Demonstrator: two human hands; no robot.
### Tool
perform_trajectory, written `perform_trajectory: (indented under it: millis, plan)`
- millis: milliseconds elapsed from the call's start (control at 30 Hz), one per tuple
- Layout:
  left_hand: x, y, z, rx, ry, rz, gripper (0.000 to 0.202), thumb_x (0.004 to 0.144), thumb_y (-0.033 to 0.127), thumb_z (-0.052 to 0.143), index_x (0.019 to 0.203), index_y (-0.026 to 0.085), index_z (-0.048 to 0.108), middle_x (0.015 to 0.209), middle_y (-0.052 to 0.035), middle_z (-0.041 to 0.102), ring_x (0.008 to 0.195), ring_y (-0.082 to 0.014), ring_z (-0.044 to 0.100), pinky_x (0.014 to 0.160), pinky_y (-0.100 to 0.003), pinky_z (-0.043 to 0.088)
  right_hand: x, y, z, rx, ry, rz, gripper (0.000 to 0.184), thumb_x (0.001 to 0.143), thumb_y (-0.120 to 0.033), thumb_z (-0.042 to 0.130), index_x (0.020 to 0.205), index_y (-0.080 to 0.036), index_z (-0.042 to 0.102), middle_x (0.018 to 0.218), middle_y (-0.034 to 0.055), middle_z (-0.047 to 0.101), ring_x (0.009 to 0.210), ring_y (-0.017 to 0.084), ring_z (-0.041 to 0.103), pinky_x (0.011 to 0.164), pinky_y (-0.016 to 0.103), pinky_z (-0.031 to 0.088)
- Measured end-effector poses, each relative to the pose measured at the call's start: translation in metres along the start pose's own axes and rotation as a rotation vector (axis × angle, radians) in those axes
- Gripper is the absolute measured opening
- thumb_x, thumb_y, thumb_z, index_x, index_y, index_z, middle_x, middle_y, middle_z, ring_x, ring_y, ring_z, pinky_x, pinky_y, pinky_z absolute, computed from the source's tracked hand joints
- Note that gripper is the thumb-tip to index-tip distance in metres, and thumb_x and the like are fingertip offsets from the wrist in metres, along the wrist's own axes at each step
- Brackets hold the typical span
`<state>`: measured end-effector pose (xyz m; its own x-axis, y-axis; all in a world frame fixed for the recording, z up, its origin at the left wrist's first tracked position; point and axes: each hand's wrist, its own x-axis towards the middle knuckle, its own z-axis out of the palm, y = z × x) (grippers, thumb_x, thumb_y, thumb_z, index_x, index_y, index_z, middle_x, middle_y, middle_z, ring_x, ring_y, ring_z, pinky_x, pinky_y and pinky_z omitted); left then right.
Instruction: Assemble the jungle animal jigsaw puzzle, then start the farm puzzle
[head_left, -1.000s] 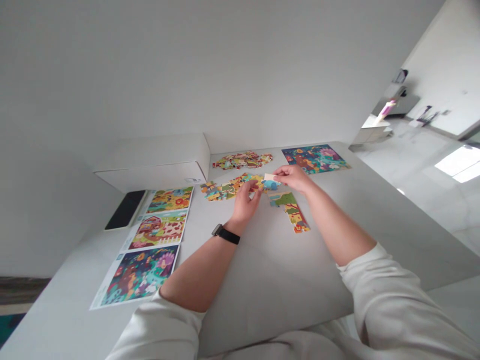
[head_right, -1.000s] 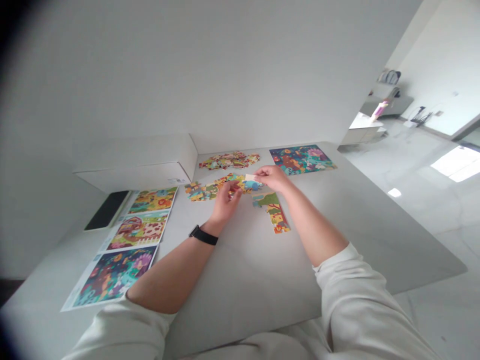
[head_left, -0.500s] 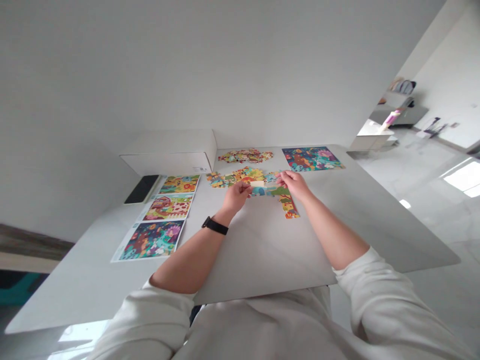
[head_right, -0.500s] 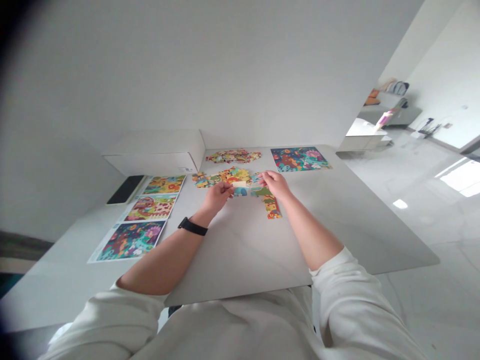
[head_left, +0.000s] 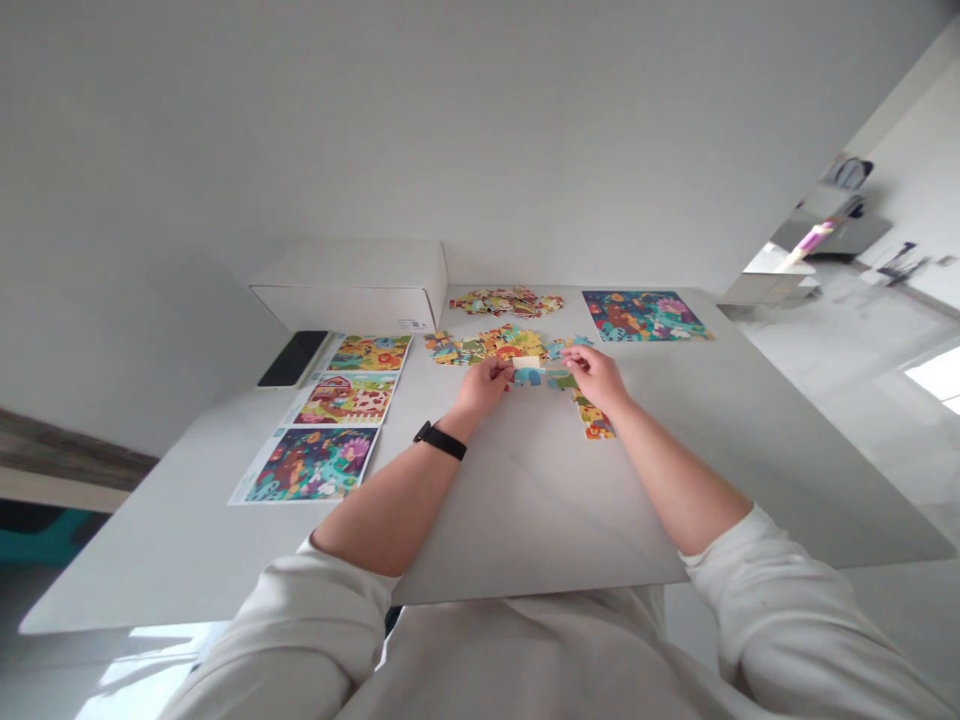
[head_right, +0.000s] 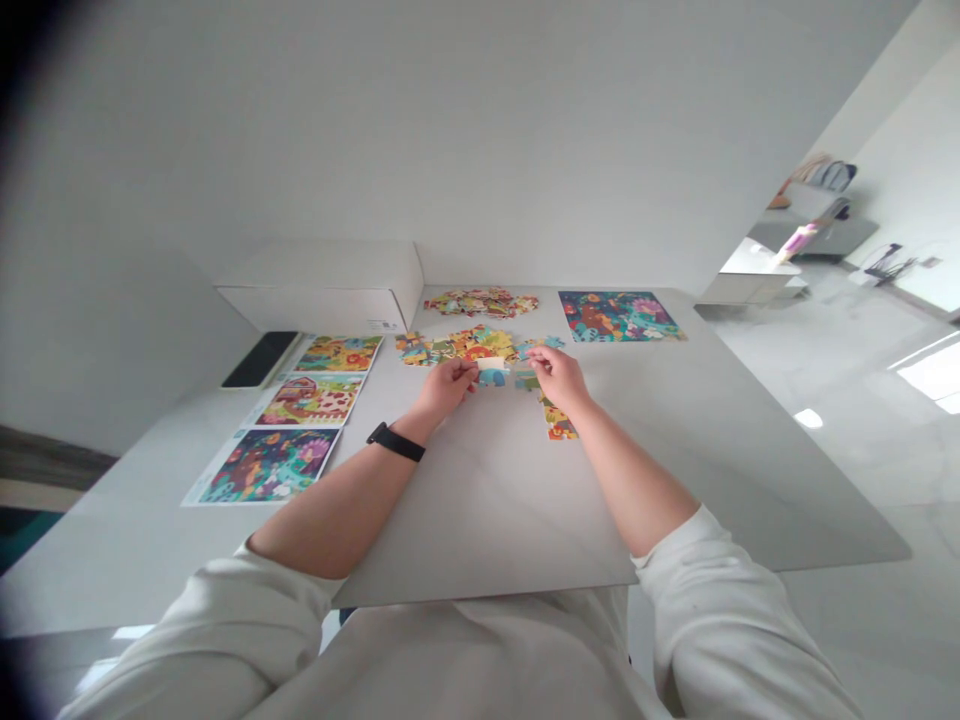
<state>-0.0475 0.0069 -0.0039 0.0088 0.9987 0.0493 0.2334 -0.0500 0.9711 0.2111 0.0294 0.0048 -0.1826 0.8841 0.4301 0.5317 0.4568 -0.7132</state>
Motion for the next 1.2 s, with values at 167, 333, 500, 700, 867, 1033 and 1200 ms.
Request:
perform_trajectory:
  millis: [167, 333, 500, 700, 867, 1033, 1200]
  plan:
    - [0.0, -0.002, 0.003, 0.014, -0.005, 0.036, 0.01, 0.091, 0.029, 0.068, 0.091, 0.019, 0.067, 0.083, -0.0037, 0.076, 0.062, -0.0123, 0.064, 0.06, -0.025, 0.048, -0.004, -0.01, 0.004, -0.076, -0.134, -0.236, 0.052, 0.084, -0.023, 0.078, 0.134, -0.028, 0.069, 0.137, 0.0102, 0.071, 0.122, 0.028, 0.069, 0.104, 0.048, 0.059]
    - [-0.005, 0.003, 0.005, 0.046, -0.043, 0.085, 0.013, 0.092, 0.03, 0.066, 0.09, 0.018, 0.069, 0.081, -0.0039, 0.076, 0.064, -0.0136, 0.064, 0.064, -0.026, 0.049, -0.007, -0.026, 0.001, -0.192, -0.182, -0.41, 0.052, 0.084, -0.019, 0.08, 0.134, -0.028, 0.068, 0.14, 0.0107, 0.068, 0.133, 0.03, 0.062, 0.118, 0.053, 0.048]
    - [-0.009, 0.006, 0.005, 0.09, -0.014, 0.151, 0.016, 0.094, 0.028, 0.066, 0.104, 0.017, 0.07, 0.092, -0.007, 0.078, 0.076, -0.016, 0.068, 0.075, -0.029, 0.053, -0.008, -0.032, -0.001, -0.209, -0.205, -0.365, 0.044, 0.087, -0.02, 0.077, 0.13, -0.027, 0.069, 0.137, 0.0103, 0.071, 0.13, 0.029, 0.064, 0.117, 0.051, 0.049]
    - [-0.017, 0.01, 0.004, 0.305, -0.021, 0.427, 0.046, 0.08, 0.027, 0.083, 0.122, 0.022, 0.066, 0.14, -0.0137, 0.067, 0.121, -0.0258, 0.064, 0.086, -0.032, 0.056, -0.007, -0.028, -0.001, -0.205, -0.227, -0.272, 0.046, 0.086, -0.023, 0.078, 0.131, -0.027, 0.069, 0.139, 0.0107, 0.071, 0.132, 0.031, 0.065, 0.117, 0.052, 0.048]
    - [-0.02, 0.012, 0.005, 0.382, -0.071, 0.488, 0.039, 0.083, 0.021, 0.08, 0.119, 0.022, 0.067, 0.13, -0.012, 0.071, 0.122, -0.027, 0.064, 0.098, -0.038, 0.054, -0.008, -0.025, 0.001, -0.178, -0.237, -0.27, 0.043, 0.086, -0.023, 0.078, 0.128, -0.025, 0.07, 0.135, 0.011, 0.073, 0.127, 0.03, 0.068, 0.114, 0.048, 0.05]
    - [-0.019, 0.012, 0.004, 0.443, -0.062, 0.515, 0.034, 0.086, 0.02, 0.079, 0.119, 0.022, 0.07, 0.131, -0.0119, 0.071, 0.127, -0.0284, 0.064, 0.11, -0.044, 0.05, -0.004, -0.016, -0.002, -0.173, -0.219, -0.274, 0.043, 0.087, -0.029, 0.078, 0.129, -0.024, 0.071, 0.134, 0.0117, 0.073, 0.126, 0.029, 0.067, 0.114, 0.048, 0.05]
    - [-0.017, 0.01, 0.005, 0.483, -0.052, 0.516, 0.028, 0.088, 0.023, 0.078, 0.116, 0.022, 0.074, 0.135, -0.0131, 0.071, 0.132, -0.0295, 0.063, 0.118, -0.047, 0.045, 0.002, 0.002, -0.012, -0.261, -0.174, -0.137, 0.023, 0.093, -0.024, 0.068, 0.113, -0.024, 0.078, 0.119, 0.0094, 0.078, 0.115, 0.028, 0.07, 0.108, 0.046, 0.052]
